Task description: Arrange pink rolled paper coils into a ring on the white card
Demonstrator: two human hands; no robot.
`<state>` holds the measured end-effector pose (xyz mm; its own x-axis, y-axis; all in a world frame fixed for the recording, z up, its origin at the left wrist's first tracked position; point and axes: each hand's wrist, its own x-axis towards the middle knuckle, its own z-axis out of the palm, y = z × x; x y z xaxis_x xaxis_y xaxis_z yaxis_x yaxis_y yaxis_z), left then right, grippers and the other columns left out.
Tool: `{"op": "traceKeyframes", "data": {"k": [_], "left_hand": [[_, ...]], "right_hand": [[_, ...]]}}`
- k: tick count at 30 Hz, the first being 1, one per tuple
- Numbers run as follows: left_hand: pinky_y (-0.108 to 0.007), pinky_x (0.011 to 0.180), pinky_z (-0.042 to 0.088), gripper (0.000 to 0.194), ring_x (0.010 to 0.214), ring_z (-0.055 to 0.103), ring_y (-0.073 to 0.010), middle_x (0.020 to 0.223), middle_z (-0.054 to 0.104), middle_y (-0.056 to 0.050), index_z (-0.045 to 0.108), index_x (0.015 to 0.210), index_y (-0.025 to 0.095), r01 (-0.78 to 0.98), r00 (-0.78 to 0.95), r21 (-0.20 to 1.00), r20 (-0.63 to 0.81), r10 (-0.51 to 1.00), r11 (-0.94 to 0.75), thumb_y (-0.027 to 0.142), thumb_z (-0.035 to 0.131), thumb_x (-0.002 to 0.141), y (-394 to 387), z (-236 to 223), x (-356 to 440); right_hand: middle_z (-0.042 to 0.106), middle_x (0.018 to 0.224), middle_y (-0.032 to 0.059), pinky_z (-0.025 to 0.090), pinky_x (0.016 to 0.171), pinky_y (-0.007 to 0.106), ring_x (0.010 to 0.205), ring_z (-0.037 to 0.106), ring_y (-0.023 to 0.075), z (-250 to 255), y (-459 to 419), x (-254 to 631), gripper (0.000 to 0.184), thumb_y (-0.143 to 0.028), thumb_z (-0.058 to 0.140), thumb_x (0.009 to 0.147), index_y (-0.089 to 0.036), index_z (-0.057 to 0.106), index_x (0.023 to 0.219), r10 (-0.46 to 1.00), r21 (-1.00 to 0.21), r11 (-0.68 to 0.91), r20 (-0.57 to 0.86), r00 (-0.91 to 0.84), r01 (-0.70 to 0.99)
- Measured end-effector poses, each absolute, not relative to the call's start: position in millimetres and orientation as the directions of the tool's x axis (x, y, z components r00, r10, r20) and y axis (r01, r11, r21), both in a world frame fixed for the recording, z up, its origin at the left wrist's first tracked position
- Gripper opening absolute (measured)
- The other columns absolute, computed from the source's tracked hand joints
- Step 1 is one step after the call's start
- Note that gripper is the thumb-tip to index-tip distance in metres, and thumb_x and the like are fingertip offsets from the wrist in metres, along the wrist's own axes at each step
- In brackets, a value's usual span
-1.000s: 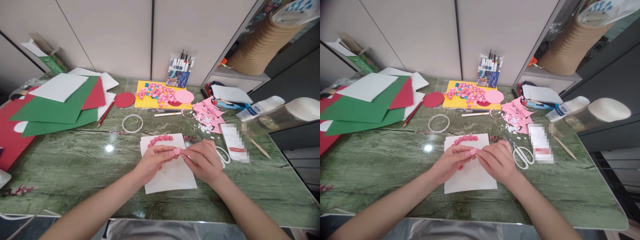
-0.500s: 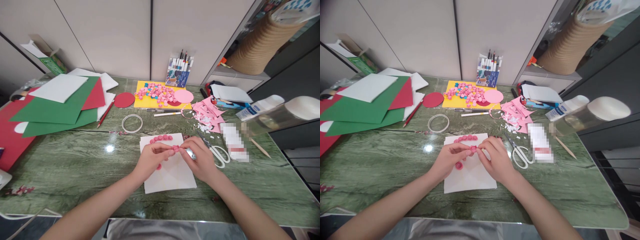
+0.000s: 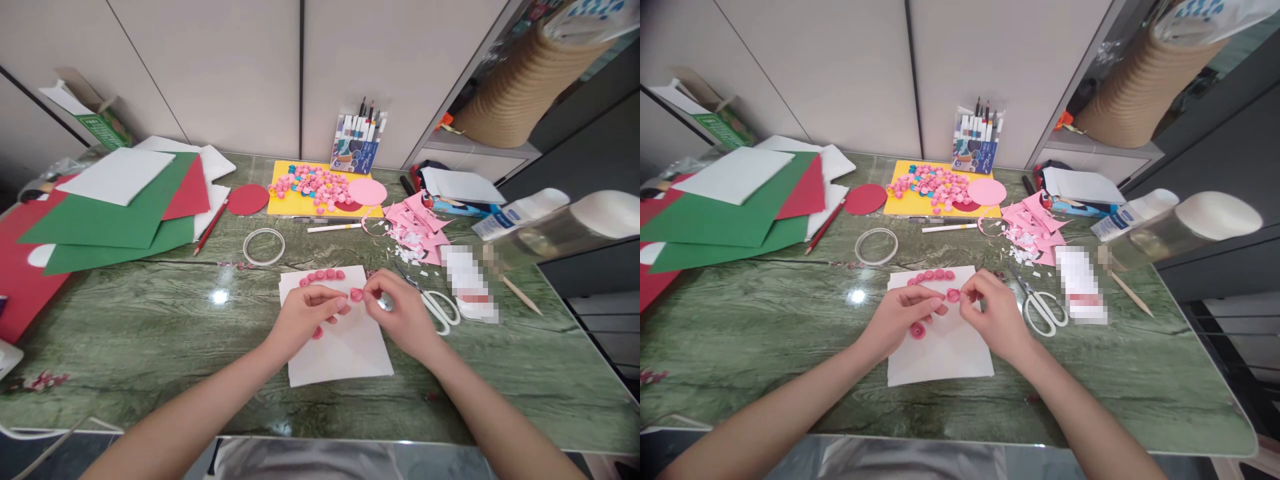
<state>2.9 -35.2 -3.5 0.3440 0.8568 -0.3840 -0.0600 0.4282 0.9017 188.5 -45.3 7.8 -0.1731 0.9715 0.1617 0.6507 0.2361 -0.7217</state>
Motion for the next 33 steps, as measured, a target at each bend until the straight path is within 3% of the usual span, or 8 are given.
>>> {"op": "traceKeyframes", "data": {"k": [3, 6, 9, 13, 16, 19, 33], "left_hand": [[-0.024, 0.06, 0.049, 0.022, 0.068, 0.063, -0.0137, 0.078, 0.071, -0.004, 0.069, 0.082, 0.016, 0.037, 0.265, 0.957, -0.287, 0.921, 0.288, 0.037, 0.062, 0.077, -29, 0, -2], [-0.028, 0.075, 0.05, 0.021, 0.085, 0.064, -0.0163, 0.092, 0.07, -0.004, 0.068, 0.09, 0.019, 0.24, 0.213, 0.971, -0.043, 0.976, -0.01, 0.033, 0.054, 0.084, -22, -1, -8], [-0.033, 0.091, 0.044, 0.024, 0.102, 0.058, -0.0169, 0.107, 0.066, -0.003, 0.065, 0.101, 0.022, 0.456, 0.315, 0.837, 0.165, 0.935, -0.301, 0.021, 0.044, 0.089, -18, -8, -12], [-0.04, 0.1, 0.038, 0.035, 0.113, 0.05, -0.0199, 0.122, 0.058, -0.006, 0.057, 0.116, 0.018, 0.647, 0.46, 0.579, 0.221, 0.86, -0.496, 0.01, 0.039, 0.087, -16, -23, -12], [-0.04, 0.102, 0.037, 0.039, 0.116, 0.047, -0.0211, 0.126, 0.055, -0.007, 0.052, 0.122, 0.016, 0.695, 0.533, 0.448, 0.206, 0.821, -0.563, 0.008, 0.039, 0.086, -16, -31, -11], [-0.04, 0.102, 0.037, 0.041, 0.117, 0.046, -0.0215, 0.126, 0.055, -0.006, 0.05, 0.124, 0.017, 0.704, 0.561, 0.393, 0.204, 0.802, -0.592, 0.007, 0.039, 0.086, -17, -33, -10], [-0.041, 0.1, 0.036, 0.041, 0.12, 0.042, -0.0246, 0.13, 0.05, -0.009, 0.049, 0.125, 0.019, 0.739, 0.582, 0.311, 0.151, 0.799, -0.597, 0.012, 0.043, 0.086, -21, -29, -7]], "right_hand": [[0.053, 0.065, -0.0013, 0.037, 0.056, 0.024, 0.058, 0.048, 0.011, 0, -32, 203, 0.016, -0.03, 0.053, 0.079, -0.019, 0.055, 0.067, 0.996, -0.793, 0.009, -0.047, -0.076, 0.61], [0.048, 0.046, -0.0048, 0.031, 0.046, 0.022, 0.044, 0.042, 0.0096, -10, -18, 212, 0.026, -0.042, 0.054, 0.077, -0.019, 0.053, 0.064, 0.952, -0.793, -0.203, -0.298, -0.075, 0.575], [0.044, 0.037, -0.0059, 0.029, 0.042, 0.021, 0.036, 0.04, 0.0085, -19, -9, 212, 0.03, -0.046, 0.055, 0.075, -0.019, 0.053, 0.062, 0.929, -0.75, -0.242, -0.362, -0.076, 0.615], [0.044, 0.036, -0.006, 0.029, 0.041, 0.021, 0.034, 0.041, 0.0084, -24, -3, 207, 0.032, -0.049, 0.055, 0.074, -0.019, 0.056, 0.063, 0.932, -0.702, -0.22, -0.356, -0.066, 0.677], [0.045, 0.039, -0.0057, 0.029, 0.04, 0.021, 0.034, 0.043, 0.0084, -24, 0, 206, 0.033, -0.05, 0.055, 0.073, -0.019, 0.057, 0.064, 0.926, -0.686, -0.22, -0.37, -0.072, 0.694], [0.045, 0.04, -0.0054, 0.029, 0.04, 0.021, 0.034, 0.043, 0.0083, -24, 1, 205, 0.035, -0.051, 0.055, 0.073, -0.018, 0.057, 0.063, 0.921, -0.674, -0.222, -0.382, -0.076, 0.705], [0.044, 0.045, -0.006, 0.023, 0.04, 0.021, 0.035, 0.036, 0.0059, -25, 3, 202, 0.039, -0.055, 0.054, 0.073, -0.017, 0.059, 0.066, 0.918, -0.71, -0.196, -0.375, -0.128, 0.676]]}}
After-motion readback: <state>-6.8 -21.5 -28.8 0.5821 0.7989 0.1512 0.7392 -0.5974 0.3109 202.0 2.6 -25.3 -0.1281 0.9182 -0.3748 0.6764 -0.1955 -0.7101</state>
